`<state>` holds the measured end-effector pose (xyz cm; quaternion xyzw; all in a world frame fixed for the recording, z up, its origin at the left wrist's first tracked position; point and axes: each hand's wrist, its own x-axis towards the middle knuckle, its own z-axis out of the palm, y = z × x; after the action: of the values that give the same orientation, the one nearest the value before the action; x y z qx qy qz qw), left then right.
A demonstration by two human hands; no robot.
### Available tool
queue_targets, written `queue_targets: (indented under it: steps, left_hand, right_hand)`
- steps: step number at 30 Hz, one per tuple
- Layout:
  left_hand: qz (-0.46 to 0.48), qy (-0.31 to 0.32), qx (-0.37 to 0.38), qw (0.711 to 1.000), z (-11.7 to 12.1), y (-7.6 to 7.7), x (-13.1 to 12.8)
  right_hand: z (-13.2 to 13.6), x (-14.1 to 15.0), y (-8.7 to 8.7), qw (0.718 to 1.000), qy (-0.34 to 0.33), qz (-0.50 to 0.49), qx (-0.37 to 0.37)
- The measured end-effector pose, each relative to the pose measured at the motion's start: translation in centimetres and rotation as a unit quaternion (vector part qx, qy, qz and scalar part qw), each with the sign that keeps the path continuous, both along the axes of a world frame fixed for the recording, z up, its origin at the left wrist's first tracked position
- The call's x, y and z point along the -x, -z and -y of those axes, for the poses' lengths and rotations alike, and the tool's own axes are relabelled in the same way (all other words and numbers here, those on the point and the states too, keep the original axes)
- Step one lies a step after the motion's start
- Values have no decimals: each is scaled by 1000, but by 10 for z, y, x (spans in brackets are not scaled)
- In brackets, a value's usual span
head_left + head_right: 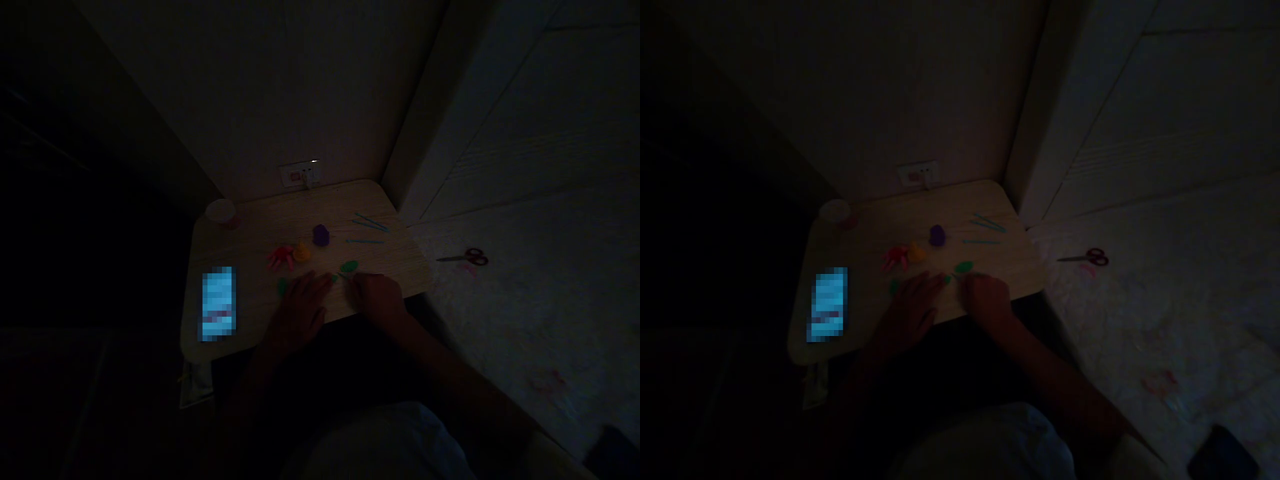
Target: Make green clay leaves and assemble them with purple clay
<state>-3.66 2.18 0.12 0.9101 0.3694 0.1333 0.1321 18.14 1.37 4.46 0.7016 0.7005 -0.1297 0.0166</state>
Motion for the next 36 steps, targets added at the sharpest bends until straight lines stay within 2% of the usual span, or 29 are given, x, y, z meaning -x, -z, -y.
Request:
queue_targets:
  steps: [4, 9, 15, 19, 24, 31, 33, 36]
  left_hand:
    - [30, -5, 0, 1000, -3, -1, 1]
    - [75, -62, -39, 994, -2, 3, 3]
    - [51, -50, -38, 997, -19, -11, -11]
    - [27, -56, -29, 998, -34, -20, -22]
    - [-1, -39, -43, 998, -42, -16, -28]
    - [34, -47, -105, 993, -50, -9, -18]
    - [51, -81, -139, 986, -49, -10, -9]
    - [70, -220, -176, 957, -36, -9, 3]
  right_hand:
    - [1, -12, 0, 998, 42, -37, -24]
    - [0, -20, 0, 991, 91, -87, -52]
    - [-30, -40, -1, 979, 120, -136, -93]
    - [-55, -68, 16, 969, 123, -160, -141]
    - [-64, -95, 41, 955, 120, -204, -178]
    - [-73, -106, 52, 933, 120, -275, -200]
    - [-82, -109, 51, 928, 107, -295, -199]
    - [-82, -112, 46, 927, 66, -322, -180]
